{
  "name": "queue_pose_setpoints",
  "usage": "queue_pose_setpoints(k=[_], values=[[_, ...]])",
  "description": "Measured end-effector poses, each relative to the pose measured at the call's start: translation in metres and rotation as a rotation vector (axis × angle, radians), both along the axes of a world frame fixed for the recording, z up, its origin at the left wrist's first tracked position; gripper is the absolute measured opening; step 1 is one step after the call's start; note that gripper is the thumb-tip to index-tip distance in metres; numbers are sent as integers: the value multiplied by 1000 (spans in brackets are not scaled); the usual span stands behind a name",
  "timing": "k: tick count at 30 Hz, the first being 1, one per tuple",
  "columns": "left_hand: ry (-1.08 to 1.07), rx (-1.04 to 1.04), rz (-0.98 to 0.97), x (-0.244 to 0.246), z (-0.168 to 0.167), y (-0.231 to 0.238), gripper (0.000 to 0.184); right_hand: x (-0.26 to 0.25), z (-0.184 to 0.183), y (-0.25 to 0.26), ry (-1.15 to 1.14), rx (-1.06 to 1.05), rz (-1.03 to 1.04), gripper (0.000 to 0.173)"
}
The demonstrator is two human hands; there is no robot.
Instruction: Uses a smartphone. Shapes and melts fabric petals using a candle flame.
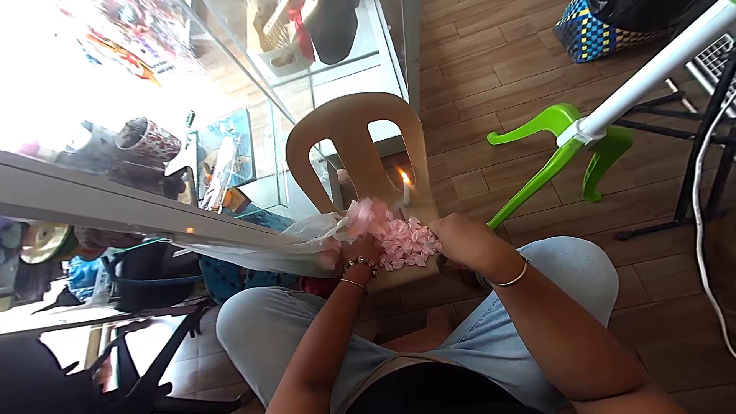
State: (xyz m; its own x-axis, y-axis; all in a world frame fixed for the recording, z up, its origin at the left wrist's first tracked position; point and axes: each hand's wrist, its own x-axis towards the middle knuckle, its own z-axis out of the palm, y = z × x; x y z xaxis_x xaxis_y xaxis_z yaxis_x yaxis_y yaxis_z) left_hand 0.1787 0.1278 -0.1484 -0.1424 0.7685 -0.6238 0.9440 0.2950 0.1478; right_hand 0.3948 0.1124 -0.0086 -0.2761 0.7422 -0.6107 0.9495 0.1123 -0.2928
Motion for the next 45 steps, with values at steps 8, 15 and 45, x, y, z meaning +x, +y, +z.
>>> queue_pose_setpoints(k=[8, 15, 45], values=[[48, 32, 43, 15, -12, 4, 58, 1, 0, -2, 15, 11, 10, 20], [17, 55, 26, 7, -22, 12, 52, 1, 3, -4, 39, 6, -6, 18], [313, 94, -388, 24, 64, 5, 23, 6, 9, -7, 98, 34, -9, 22]])
